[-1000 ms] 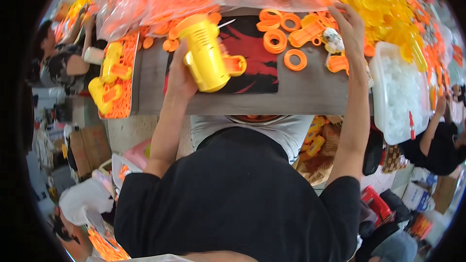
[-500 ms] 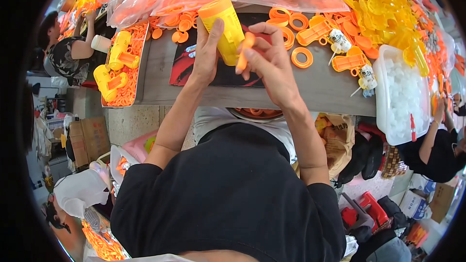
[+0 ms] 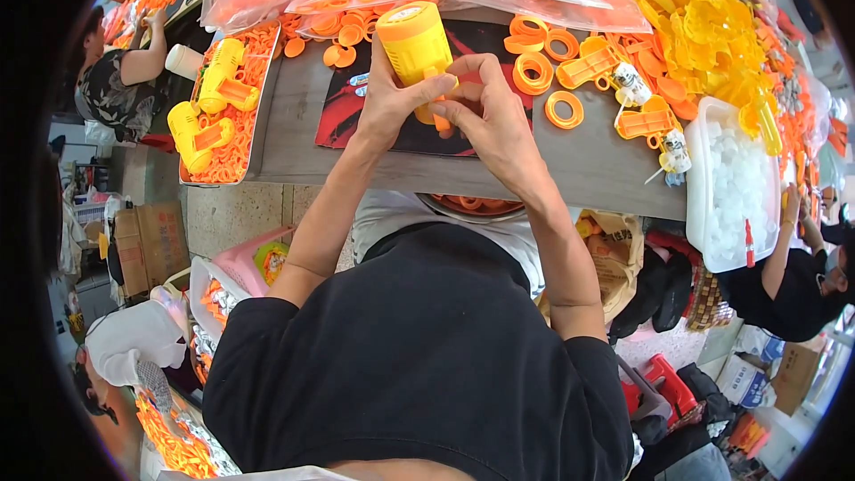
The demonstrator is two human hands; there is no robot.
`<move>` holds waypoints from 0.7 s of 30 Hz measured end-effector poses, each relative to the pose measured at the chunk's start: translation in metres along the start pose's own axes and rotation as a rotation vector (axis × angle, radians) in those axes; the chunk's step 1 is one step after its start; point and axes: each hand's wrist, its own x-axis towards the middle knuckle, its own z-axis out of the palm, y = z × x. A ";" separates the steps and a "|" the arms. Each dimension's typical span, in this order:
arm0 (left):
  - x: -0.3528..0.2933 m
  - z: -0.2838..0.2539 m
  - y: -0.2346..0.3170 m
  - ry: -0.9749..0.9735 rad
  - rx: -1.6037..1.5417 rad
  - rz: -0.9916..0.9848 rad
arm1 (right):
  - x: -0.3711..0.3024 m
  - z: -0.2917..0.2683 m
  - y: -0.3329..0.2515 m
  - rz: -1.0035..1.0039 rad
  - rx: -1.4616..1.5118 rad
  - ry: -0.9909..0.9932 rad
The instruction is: Assembling plastic toy gun components and placing them into packaging at a factory workstation.
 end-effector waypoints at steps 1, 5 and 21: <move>-0.001 -0.001 0.001 0.009 0.002 0.003 | -0.003 0.003 -0.006 0.116 -0.088 0.018; -0.005 0.000 0.009 0.076 -0.004 0.043 | -0.013 0.003 0.008 -0.253 -0.726 0.310; -0.034 -0.011 0.035 -0.181 1.620 0.540 | -0.023 -0.015 0.028 -0.246 -0.554 0.165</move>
